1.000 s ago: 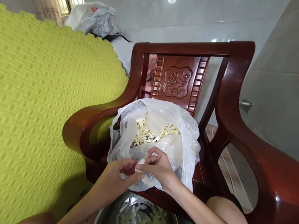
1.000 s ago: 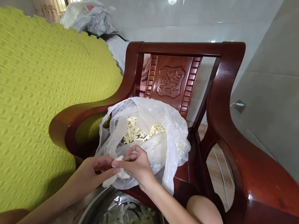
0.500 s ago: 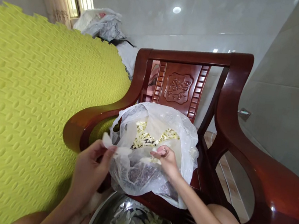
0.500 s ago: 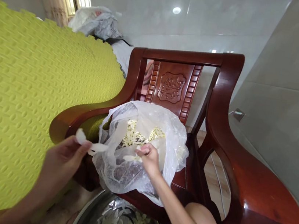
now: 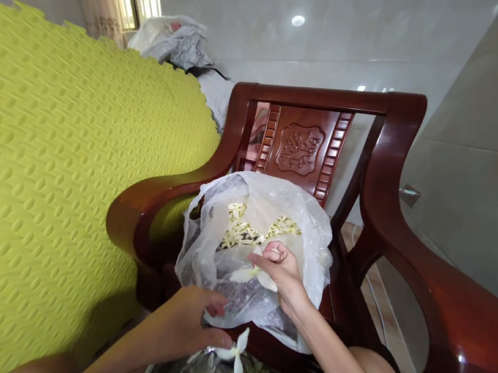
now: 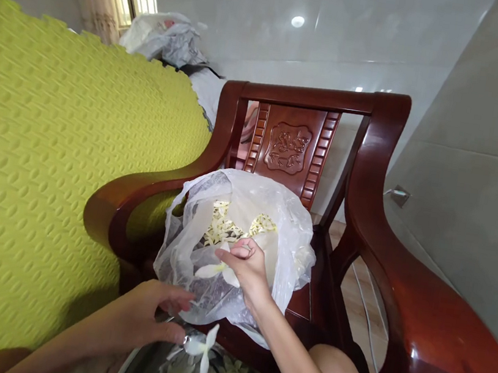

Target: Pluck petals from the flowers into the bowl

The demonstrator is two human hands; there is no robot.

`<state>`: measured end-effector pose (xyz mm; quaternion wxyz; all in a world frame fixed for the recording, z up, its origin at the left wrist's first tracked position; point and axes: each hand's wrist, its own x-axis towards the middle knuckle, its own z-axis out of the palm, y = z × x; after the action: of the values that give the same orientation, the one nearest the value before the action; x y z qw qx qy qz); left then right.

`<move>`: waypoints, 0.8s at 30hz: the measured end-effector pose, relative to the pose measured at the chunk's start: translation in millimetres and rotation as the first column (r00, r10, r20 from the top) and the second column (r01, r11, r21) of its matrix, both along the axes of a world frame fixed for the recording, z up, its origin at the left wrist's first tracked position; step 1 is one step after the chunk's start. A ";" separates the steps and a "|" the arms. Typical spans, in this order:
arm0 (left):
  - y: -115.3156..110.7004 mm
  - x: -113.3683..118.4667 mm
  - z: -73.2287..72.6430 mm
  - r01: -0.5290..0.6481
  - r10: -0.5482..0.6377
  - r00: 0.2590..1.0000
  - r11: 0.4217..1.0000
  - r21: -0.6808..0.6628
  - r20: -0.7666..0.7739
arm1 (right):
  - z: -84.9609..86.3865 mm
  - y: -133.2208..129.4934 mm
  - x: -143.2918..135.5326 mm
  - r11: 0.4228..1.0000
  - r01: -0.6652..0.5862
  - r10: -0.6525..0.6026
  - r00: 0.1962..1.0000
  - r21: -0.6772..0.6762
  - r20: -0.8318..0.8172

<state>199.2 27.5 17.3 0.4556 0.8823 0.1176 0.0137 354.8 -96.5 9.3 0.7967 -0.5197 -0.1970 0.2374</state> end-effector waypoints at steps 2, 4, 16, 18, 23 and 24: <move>4.1 4.3 3.3 -0.089 0.091 0.996 0.982 -0.167 0.005 | -1.4 1.4 -4.5 1.000 0.024 -0.023 0.997 -0.012 0.077; 6.2 10.1 6.4 -0.155 0.180 0.983 0.925 -0.346 0.041 | -3.0 3.2 -11.2 1.000 0.022 -0.021 0.993 -0.011 0.114; -3.3 23.8 9.2 -0.145 0.240 0.963 0.842 -0.520 0.120 | 9.9 -10.5 -9.1 0.997 -0.031 0.054 0.926 -0.068 0.374; -2.0 23.6 13.0 -0.168 0.266 0.954 0.854 -0.493 0.136 | 14.9 -16.6 4.4 0.995 0.020 0.026 0.903 -0.103 0.428; -0.9 19.7 19.5 -0.149 0.194 0.975 0.932 -0.330 0.110 | 0.9 -21.5 36.5 0.943 0.173 0.024 0.819 -0.286 0.574; -1.4 18.3 18.8 -0.135 0.166 0.982 0.949 -0.285 0.087 | -4.8 -18.5 42.6 0.914 0.194 0.069 0.792 -0.357 0.607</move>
<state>217.5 26.1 36.1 0.5785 0.7958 0.1601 0.0801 397.4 -115.1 4.5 0.5746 -0.7264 -0.3712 0.0662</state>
